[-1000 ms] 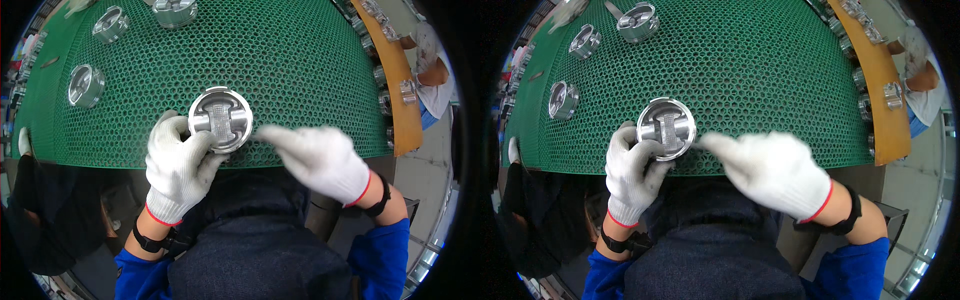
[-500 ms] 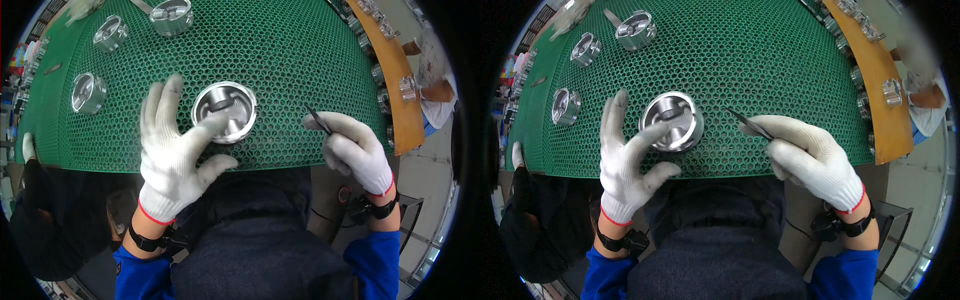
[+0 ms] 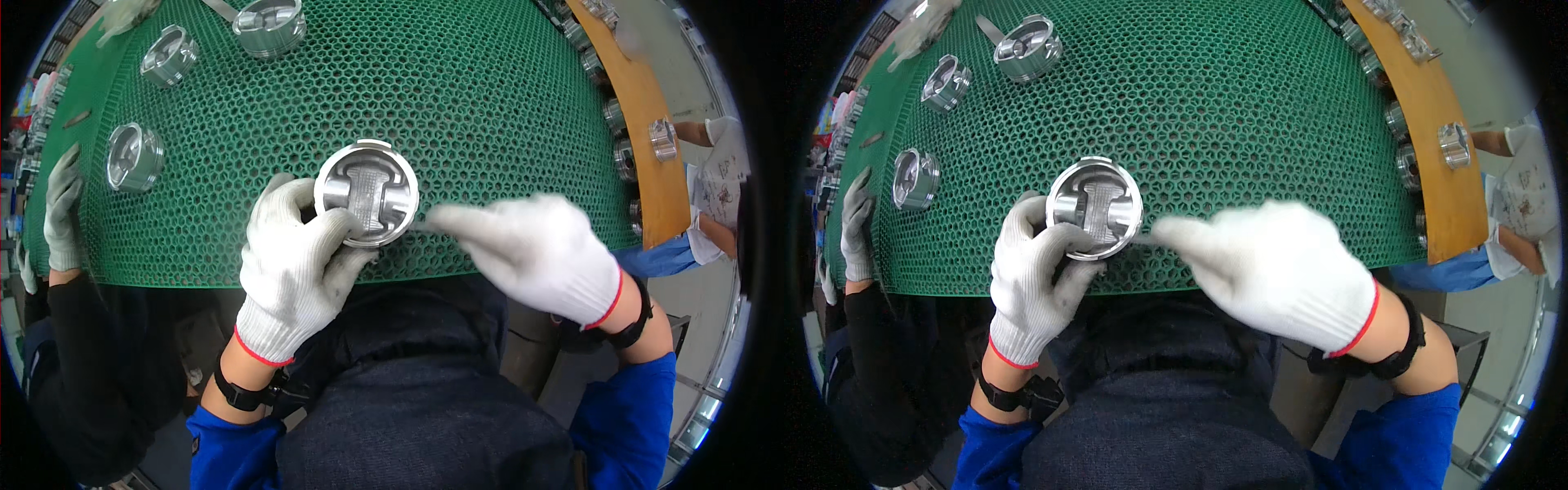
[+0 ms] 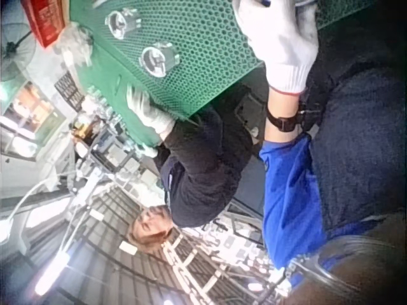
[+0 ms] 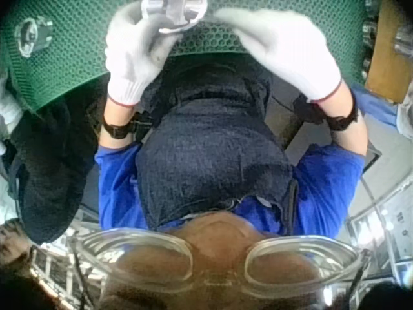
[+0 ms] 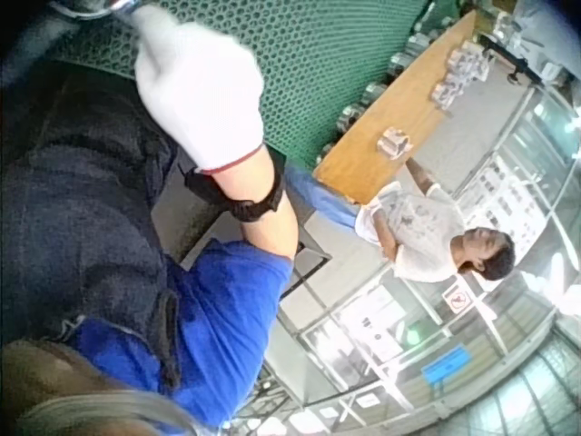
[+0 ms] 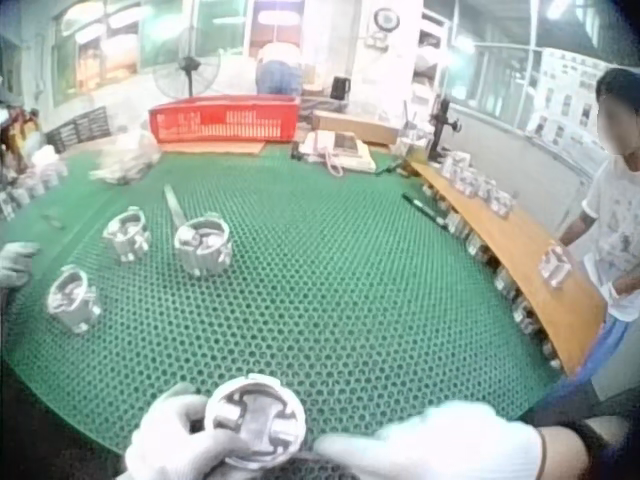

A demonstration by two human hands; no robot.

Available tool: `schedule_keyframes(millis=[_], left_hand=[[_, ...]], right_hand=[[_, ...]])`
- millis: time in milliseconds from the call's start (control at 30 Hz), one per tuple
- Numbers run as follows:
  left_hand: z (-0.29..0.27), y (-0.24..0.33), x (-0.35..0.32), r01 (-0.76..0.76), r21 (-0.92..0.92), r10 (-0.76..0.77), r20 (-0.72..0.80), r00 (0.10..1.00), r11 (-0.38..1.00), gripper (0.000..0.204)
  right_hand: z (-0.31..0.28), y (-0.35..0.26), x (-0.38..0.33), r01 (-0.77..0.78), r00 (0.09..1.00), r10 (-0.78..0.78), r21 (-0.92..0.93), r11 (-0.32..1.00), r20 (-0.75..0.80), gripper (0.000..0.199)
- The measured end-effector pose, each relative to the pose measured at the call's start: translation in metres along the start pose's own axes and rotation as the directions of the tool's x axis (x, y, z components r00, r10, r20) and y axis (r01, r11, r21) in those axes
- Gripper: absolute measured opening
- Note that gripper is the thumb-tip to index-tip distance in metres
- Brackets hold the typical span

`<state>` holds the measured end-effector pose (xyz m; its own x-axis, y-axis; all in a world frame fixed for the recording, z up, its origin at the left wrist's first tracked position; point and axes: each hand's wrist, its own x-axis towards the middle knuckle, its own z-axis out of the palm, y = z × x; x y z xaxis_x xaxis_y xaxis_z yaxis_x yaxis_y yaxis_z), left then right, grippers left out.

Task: Deburring and cleaning metal engine pistons using a small handheld scraping tool.

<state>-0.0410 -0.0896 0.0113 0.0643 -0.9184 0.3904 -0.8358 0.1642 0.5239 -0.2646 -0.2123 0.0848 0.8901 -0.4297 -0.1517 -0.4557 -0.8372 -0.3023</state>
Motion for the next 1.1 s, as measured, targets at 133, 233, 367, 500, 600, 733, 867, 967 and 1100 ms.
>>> schedule_keyframes(millis=[133, 233, 367, 500, 600, 733, 867, 967, 1100], left_hand=[[0.000, 0.004, -0.001, 0.031, 0.048, -0.032, 0.006, 0.999, 0.998, 0.031], [-0.002, 0.005, 0.002, 0.035, 0.041, -0.036, 0.022, 0.999, 0.999, 0.030], [0.001, 0.007, 0.000, 0.005, 0.046, -0.003, -0.045, 0.999, 0.999, 0.027], [-0.005, 0.005, 0.006, 0.008, 0.067, -0.005, -0.049, 0.999, 0.998, 0.031], [-0.025, -0.013, 0.000, 0.175, 0.113, -0.162, -0.112, 0.980, 0.978, 0.024], [-0.045, -0.081, -0.022, 0.254, 0.221, -0.197, -0.251, 0.948, 0.942, 0.022], [-0.065, -0.137, -0.051, 0.395, 0.275, -0.296, -0.338, 0.893, 0.877, 0.029], [-0.068, -0.149, -0.061, 0.413, 0.328, -0.276, -0.391, 0.878, 0.850, 0.038], [-0.073, -0.116, -0.057, 0.318, 0.458, -0.065, -0.486, 0.872, 0.830, 0.051]], right_hand=[[0.008, 0.005, 0.002, -0.027, 0.991, 0.006, -0.158, 0.987, -0.134, 0.031], [0.017, -0.010, -0.005, -0.016, 0.999, 0.015, -0.014, 1.000, -0.044, 0.034], [0.040, -0.014, -0.003, -0.308, 0.951, 0.148, 0.857, 0.412, 0.271, 0.038], [0.034, -0.012, -0.007, -0.257, 0.952, -0.082, 0.913, 0.318, 0.297, 0.041], [0.017, 0.001, -0.016, -0.222, 0.974, 0.058, 0.887, 0.406, 0.217, 0.042], [0.010, 0.052, -0.047, -0.006, 0.942, 0.208, 0.604, 0.797, -0.264, 0.046], [-0.047, 0.104, -0.086, -0.473, 0.695, 0.512, 0.215, 0.854, -0.506, 0.041], [-0.074, 0.178, -0.126, -0.704, 0.419, 0.663, 0.239, 0.669, -0.620, 0.042], [-0.088, 0.244, -0.144, -0.809, 0.249, 0.780, 0.319, 0.493, -0.575, 0.045]])
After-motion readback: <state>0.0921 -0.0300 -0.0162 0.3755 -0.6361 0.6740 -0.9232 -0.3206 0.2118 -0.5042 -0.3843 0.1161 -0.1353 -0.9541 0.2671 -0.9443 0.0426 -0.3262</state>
